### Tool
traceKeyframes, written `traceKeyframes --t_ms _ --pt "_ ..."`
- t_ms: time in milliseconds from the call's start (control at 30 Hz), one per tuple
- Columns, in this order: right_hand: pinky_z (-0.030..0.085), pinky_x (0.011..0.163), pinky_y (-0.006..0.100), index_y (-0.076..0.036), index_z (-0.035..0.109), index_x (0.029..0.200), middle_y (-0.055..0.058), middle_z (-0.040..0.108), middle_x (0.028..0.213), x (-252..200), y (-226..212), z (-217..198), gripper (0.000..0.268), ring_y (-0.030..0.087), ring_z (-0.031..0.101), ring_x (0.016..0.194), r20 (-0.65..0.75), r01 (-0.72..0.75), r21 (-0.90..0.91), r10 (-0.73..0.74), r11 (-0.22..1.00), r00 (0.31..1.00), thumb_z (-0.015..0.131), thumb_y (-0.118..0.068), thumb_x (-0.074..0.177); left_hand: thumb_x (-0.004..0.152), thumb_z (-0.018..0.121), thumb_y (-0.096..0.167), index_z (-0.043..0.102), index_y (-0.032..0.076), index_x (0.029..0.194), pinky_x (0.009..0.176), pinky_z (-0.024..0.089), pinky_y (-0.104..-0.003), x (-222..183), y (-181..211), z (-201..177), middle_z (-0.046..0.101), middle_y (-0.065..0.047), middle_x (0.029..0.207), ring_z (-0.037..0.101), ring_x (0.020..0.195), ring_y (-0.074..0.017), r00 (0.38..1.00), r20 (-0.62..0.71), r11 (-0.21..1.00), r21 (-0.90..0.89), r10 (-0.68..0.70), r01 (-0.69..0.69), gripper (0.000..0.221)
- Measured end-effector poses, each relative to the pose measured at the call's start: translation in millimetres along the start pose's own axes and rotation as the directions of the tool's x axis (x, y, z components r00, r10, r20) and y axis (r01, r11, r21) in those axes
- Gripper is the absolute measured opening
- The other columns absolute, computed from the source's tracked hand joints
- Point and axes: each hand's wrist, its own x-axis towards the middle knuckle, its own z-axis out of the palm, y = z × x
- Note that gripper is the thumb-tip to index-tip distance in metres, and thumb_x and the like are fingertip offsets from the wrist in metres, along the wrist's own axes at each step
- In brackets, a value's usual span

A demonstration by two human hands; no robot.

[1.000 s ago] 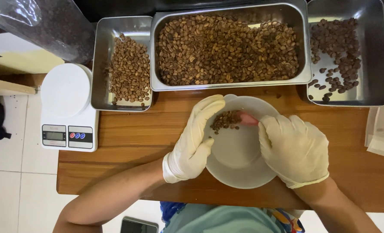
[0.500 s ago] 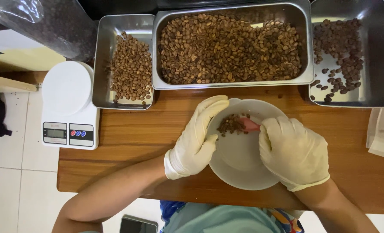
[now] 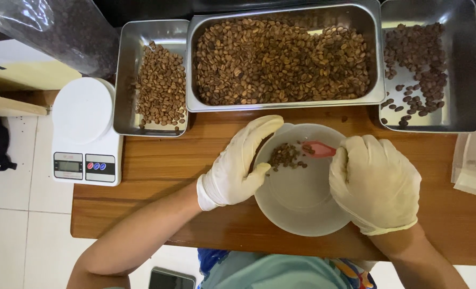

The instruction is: Sorting and inspecting roasted coffee beans using a spoon and hands for quality control

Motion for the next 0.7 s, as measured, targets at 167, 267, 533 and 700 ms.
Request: traceKeyframes --t_ms 167,267,533,700 --pt "0.041 0.048 0.043 -0.02 0.054 0.071 0.0 0.053 0.069 5.0 0.2 -4.6 0.019 0.027 0.056 0.067 0.165 -0.012 0.008 0.01 1.0 0.986 0.059 -0.027 0.087 0.065 0.045 -0.003 0.035 0.004 0.156 0.135 0.021 -0.057 -3.7 -9.4 3.7 0.042 -0.014 0.163 0.042 0.153 -0.0331 0.995 0.078 0.997 0.049 -0.058 0.054 0.092" --pt "0.046 0.049 0.044 -0.021 0.056 0.078 0.001 0.057 0.072 3.2 2.0 -3.0 0.022 0.028 0.062 0.067 0.142 0.128 -0.023 -0.123 0.992 0.982 0.06 -0.037 0.092 0.065 0.043 -0.004 0.035 0.002 0.156 0.135 0.019 -0.058 -1.5 -7.0 2.5 0.042 -0.016 0.162 0.042 0.153 -0.0353 0.994 0.098 0.998 0.031 -0.054 0.051 0.092" --pt "0.037 0.044 0.04 -0.019 0.048 0.068 0.0 0.047 0.063 -1.8 0.7 1.4 0.024 0.026 0.052 0.06 0.059 0.184 0.002 -0.184 0.983 0.981 0.063 -0.023 0.086 0.097 0.035 0.016 0.035 -0.001 0.155 0.133 0.03 -0.056 -6.7 3.6 2.6 0.045 -0.019 0.159 0.046 0.15 -0.0388 1.0 -0.005 0.999 -0.041 0.012 -0.012 0.061" --pt "0.04 0.044 0.041 -0.022 0.049 0.068 0.001 0.05 0.064 -3.0 -7.0 -1.4 0.025 0.027 0.054 0.058 0.047 0.21 0.011 -0.21 0.978 0.977 0.063 -0.027 0.088 0.103 0.036 0.024 0.034 -0.003 0.154 0.132 0.032 -0.05 -10.7 11.1 6.3 0.041 -0.022 0.161 0.042 0.153 -0.038 0.998 -0.036 0.989 -0.138 -0.052 0.046 0.058"
